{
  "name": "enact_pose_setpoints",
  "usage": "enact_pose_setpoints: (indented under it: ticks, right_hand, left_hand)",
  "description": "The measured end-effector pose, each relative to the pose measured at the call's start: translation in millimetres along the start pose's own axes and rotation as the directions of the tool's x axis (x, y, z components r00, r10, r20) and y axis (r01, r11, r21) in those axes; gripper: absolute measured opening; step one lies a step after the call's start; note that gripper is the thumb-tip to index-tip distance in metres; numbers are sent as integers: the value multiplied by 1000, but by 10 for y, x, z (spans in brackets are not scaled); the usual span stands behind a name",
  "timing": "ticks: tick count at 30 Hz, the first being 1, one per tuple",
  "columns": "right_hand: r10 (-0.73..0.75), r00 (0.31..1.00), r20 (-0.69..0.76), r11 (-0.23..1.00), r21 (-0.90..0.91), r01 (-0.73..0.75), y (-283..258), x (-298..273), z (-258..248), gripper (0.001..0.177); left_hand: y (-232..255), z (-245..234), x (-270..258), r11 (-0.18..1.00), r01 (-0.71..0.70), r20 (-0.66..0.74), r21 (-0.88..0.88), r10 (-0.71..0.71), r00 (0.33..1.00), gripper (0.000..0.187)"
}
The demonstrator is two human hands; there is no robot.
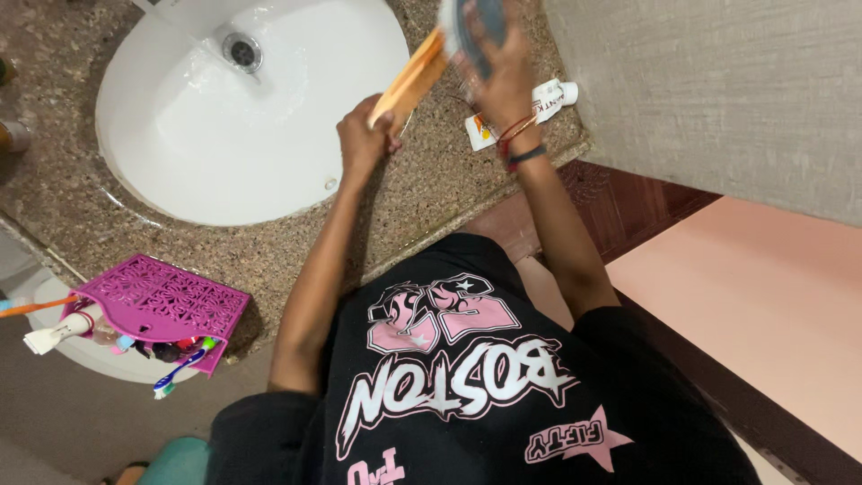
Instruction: The person washes several personal hygiene items, including containers and a brush, under a running faucet in a bathroom sink.
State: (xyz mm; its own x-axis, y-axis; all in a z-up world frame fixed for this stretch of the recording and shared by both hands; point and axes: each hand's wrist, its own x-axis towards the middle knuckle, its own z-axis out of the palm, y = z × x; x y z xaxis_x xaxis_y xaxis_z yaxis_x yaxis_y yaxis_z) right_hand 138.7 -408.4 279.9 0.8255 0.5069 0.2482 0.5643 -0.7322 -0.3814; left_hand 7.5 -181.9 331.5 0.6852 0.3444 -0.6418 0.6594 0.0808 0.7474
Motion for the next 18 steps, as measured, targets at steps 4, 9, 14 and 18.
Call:
enact_pose_setpoints:
  ticks: [4,9,14,18]
  right_hand:
    - [-60,958,282,993,-77,85,-243,-199,262,70]
    - [-35,978,208,996,-67,50,24,-208,259,64]
    - [-66,988,137,994,-76,77,34,-138,73,62]
    - [-22,984,178,1000,-17,26,-5,-103,21,63]
  left_hand:
    - [-240,117,380,989,-83,27,124,80,996,39]
    - [-299,-570,1051,525,-253,-305,813,753,583,51]
    - [-47,-1169,1542,600,-236,-256,765,619,742,53]
    - [74,-1107,1553,638,-249,-243,729,581,777,54]
